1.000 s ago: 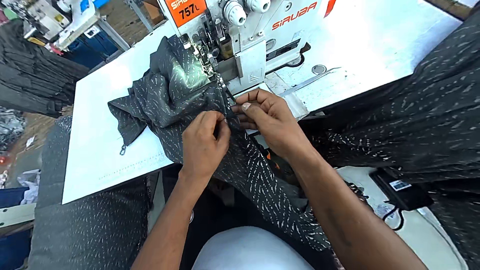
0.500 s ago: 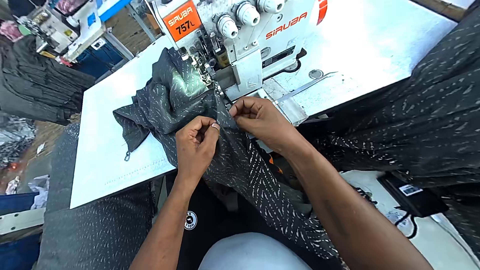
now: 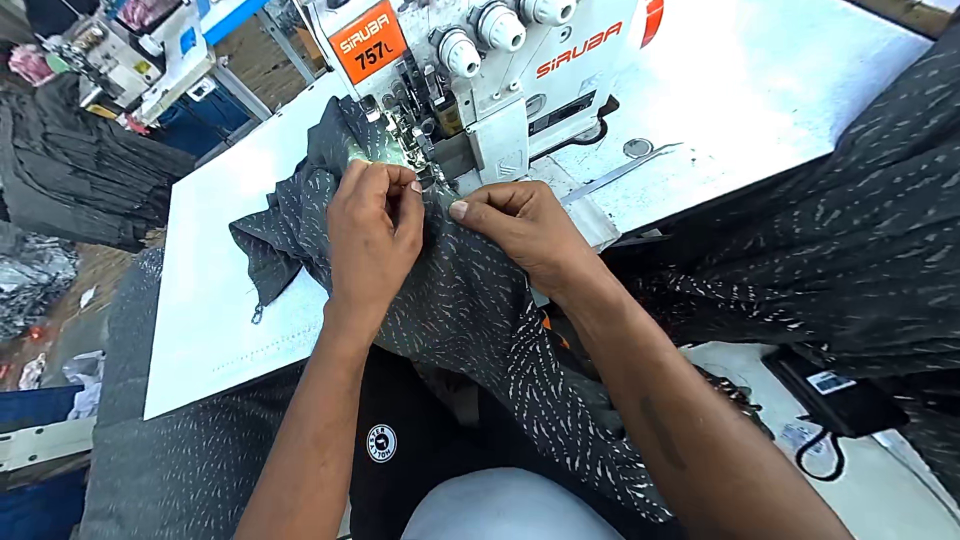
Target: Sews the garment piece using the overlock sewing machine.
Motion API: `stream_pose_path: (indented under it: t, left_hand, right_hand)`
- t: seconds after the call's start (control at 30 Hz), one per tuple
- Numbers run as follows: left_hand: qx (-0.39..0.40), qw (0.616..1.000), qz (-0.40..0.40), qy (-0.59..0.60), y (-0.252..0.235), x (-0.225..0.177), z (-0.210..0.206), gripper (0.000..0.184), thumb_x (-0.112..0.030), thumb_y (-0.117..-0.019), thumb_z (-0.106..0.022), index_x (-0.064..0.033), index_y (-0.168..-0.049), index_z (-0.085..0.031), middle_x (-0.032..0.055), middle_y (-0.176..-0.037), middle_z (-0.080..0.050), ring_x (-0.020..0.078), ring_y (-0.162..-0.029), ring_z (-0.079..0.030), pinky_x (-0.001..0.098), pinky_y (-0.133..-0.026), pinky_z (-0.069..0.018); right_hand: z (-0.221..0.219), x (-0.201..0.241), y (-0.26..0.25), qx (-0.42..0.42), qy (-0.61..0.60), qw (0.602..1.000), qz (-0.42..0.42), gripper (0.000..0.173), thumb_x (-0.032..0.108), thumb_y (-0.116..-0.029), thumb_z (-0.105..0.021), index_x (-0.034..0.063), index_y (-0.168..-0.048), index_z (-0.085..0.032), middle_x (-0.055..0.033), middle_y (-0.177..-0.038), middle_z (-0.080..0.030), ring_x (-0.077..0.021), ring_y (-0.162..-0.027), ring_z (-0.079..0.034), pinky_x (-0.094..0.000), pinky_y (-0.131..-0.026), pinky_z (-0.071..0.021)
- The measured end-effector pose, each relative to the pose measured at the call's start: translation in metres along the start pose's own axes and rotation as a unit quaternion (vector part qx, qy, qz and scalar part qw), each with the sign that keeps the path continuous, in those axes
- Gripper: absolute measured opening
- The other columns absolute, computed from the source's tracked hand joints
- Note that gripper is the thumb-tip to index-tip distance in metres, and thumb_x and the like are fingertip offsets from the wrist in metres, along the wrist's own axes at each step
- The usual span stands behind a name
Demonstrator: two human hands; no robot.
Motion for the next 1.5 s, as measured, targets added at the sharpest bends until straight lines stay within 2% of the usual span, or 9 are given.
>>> stream_pose_path:
  t: [0.5,0.7,0.87,1.0,1.1,1.2,1.3,1.4,1.5]
  left_hand:
    - [0.063,0.997,-0.037,0.037,-0.011,0.018,-0.002,0.017,-0.015,-0.0946,-0.062,-0.0076,-0.103,-0.074,0.0022,-0.093,-0.061,0.0023,-0.064,-0.047,0.0172,-0.054,-0.0376]
    - [0.075,0.99,-0.055,-0.107,0.003,-0.011,-0.003,0.026,-0.035,-0.0939,-0.068,-0.0111,-0.1,-0.073,0.0052,-0.095,-0.065,0.0163,-0.079,-0.064,0.0345,-0.062,-0.0524]
    - [0.045,0.984,-0.074,-0.155,0.003,-0.017,-0.004,0.014,-0.023,-0.0959,-0.067,-0.0127,-0.092,-0.076,0.0037,-0.086,-0.067,0.0163,-0.075,-0.067,0.0346,-0.059,-0.0519]
    - [0.119,0.988,0.084,0.04,-0.01,-0.012,-0.005,0.015,-0.024,-0.0968,-0.064,-0.0138,-0.09,-0.073,-0.0062,-0.069,-0.064,0.0022,-0.056,-0.055,0.0227,-0.051,-0.045]
    - [0.213,0.894,0.219,0.328,-0.015,-0.03,-0.025,0.014,-0.015,-0.1,-0.062,-0.0055,-0.093,-0.071,-0.0032,-0.065,-0.054,0.0033,-0.046,-0.039,0.0194,-0.041,-0.0318]
    - [0.309,0.831,0.175,0.428,0.003,-0.065,-0.035,0.016,-0.011,-0.1028,-0.058,-0.0007,-0.103,-0.07,-0.0007,-0.071,-0.058,0.004,-0.05,-0.041,0.0191,-0.043,-0.0328]
    - [0.164,0.946,0.047,0.274,0.014,-0.055,-0.006,0.012,-0.012,-0.0993,-0.064,-0.0035,-0.103,-0.072,0.0008,-0.086,-0.07,0.0059,-0.065,-0.062,0.0222,-0.056,-0.0533]
    - [0.01,0.996,0.036,0.079,0.014,-0.011,0.014,0.013,-0.017,-0.0974,-0.066,-0.0061,-0.099,-0.071,-0.0005,-0.086,-0.066,0.0019,-0.063,-0.056,0.0184,-0.055,-0.0478]
    - [0.023,0.997,0.048,-0.06,0.012,0.011,0.017,0.015,-0.024,-0.0962,-0.065,-0.0111,-0.097,-0.072,-0.001,-0.086,-0.062,0.0042,-0.066,-0.052,0.0215,-0.059,-0.0423]
  right_hand:
    - [0.0,-0.011,0.012,-0.075,0.14,0.986,0.057,0.019,0.021,-0.0976,-0.066,0.0119,-0.086,-0.077,0.0043,-0.069,-0.067,-0.0041,-0.055,-0.056,-0.0243,-0.049,-0.0453]
    - [0.002,-0.014,0.02,-0.122,0.142,0.981,0.057,0.017,0.023,-0.0957,-0.07,0.0124,-0.083,-0.076,0.0047,-0.065,-0.065,-0.0043,-0.051,-0.054,-0.0241,-0.047,-0.0431]
    - [0.004,-0.01,0.027,-0.125,0.19,0.972,0.058,0.023,0.022,-0.0974,-0.062,0.015,-0.08,-0.076,0.0071,-0.069,-0.067,-0.0007,-0.059,-0.058,-0.0232,-0.053,-0.045]
    - [0.01,-0.009,0.028,-0.141,0.216,0.966,0.033,0.016,0.025,-0.0917,-0.068,0.0182,-0.08,-0.077,0.0086,-0.072,-0.07,-0.0005,-0.062,-0.06,-0.0245,-0.055,-0.0483]
    - [0.007,-0.013,0.026,-0.145,0.218,0.965,0.028,0.016,0.027,-0.0888,-0.071,0.0184,-0.076,-0.074,0.0087,-0.065,-0.065,-0.0022,-0.056,-0.057,-0.0264,-0.051,-0.0456]
    - [0.006,-0.01,0.029,-0.159,0.235,0.958,0.049,0.014,0.027,-0.0849,-0.074,0.017,-0.077,-0.069,0.0064,-0.067,-0.063,-0.0038,-0.06,-0.06,-0.0311,-0.054,-0.0496]
    - [0.012,-0.006,0.03,-0.128,0.25,0.96,0.018,0.017,0.031,-0.0884,-0.07,0.0209,-0.075,-0.073,0.0105,-0.066,-0.065,-0.0002,-0.058,-0.057,-0.0268,-0.052,-0.0458]
    - [0.016,-0.002,0.03,-0.093,0.28,0.955,0.008,0.017,0.031,-0.0909,-0.066,0.0233,-0.081,-0.078,0.0125,-0.069,-0.068,0.0013,-0.059,-0.058,-0.0259,-0.052,-0.0462]
    - [0.018,0.002,0.029,-0.083,0.249,0.965,0.0,0.014,0.029,-0.0891,-0.07,0.0222,-0.079,-0.077,0.0108,-0.067,-0.067,-0.0011,-0.056,-0.058,-0.0265,-0.049,-0.0465]
Point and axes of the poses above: each hand's wrist, its own y-axis away from the middle knuckle, its own z-axis out of the back of the hand, x = y × z, the point moved 5 cm from there along -y, towards the middle knuckle
